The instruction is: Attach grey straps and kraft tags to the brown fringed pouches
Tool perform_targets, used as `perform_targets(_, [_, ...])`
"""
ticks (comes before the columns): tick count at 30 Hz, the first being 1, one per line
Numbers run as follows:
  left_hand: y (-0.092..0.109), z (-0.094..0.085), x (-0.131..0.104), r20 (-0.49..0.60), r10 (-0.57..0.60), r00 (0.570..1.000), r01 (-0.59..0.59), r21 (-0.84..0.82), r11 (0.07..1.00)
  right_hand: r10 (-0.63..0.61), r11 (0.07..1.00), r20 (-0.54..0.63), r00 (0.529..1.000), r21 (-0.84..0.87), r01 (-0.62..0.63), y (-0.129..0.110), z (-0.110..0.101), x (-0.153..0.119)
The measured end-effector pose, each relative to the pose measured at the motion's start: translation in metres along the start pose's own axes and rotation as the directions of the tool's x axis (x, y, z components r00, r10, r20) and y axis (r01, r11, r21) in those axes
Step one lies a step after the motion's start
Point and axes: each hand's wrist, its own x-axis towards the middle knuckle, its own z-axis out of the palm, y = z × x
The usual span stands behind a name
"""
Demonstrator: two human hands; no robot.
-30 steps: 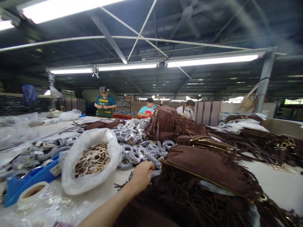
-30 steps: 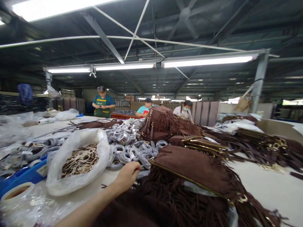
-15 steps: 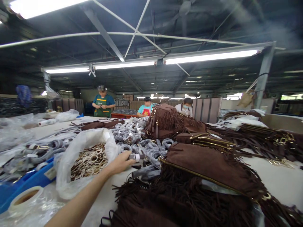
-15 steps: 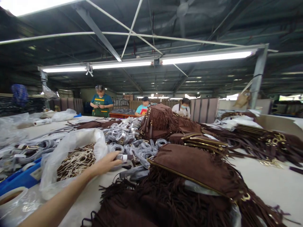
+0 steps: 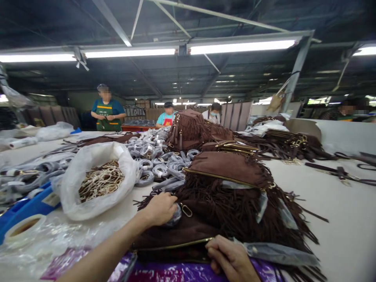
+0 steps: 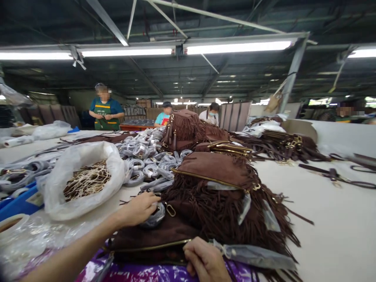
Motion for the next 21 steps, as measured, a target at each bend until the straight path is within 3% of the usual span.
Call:
perform_targets(6, [0.038,0.025,0.016,0.002,-0.089,0.996,0.087,0.185,0.979,0.112,0.986,0.026,0.993,0.121,-0.114,-0.011,0.002,0.004])
perform_targets(10, [0.046,0.039,0.014,0.000,-0.085,0.996,0.083,0.235,0.968,0.145,0.975,0.043,0.989,0.167,-0.150,-0.014,0.002,0.007])
perform_targets(16, [0.047,0.020,0.010,-0.062,-0.034,0.998,0.044,0.182,0.982,0.266,0.918,0.090,0.960,0.280,-0.281,-0.028,-0.002,0.018])
perform_targets(19, [0.060,0.015,0.010,-0.182,-0.001,0.983,0.018,0.092,0.996,0.292,0.899,0.121,0.949,0.303,-0.316,-0.035,-0.006,0.025])
perform_targets(21, [0.069,0.021,0.010,-0.293,0.040,0.955,-0.044,-0.005,0.999,0.308,0.884,0.139,0.941,0.325,-0.337,-0.037,-0.008,0.028])
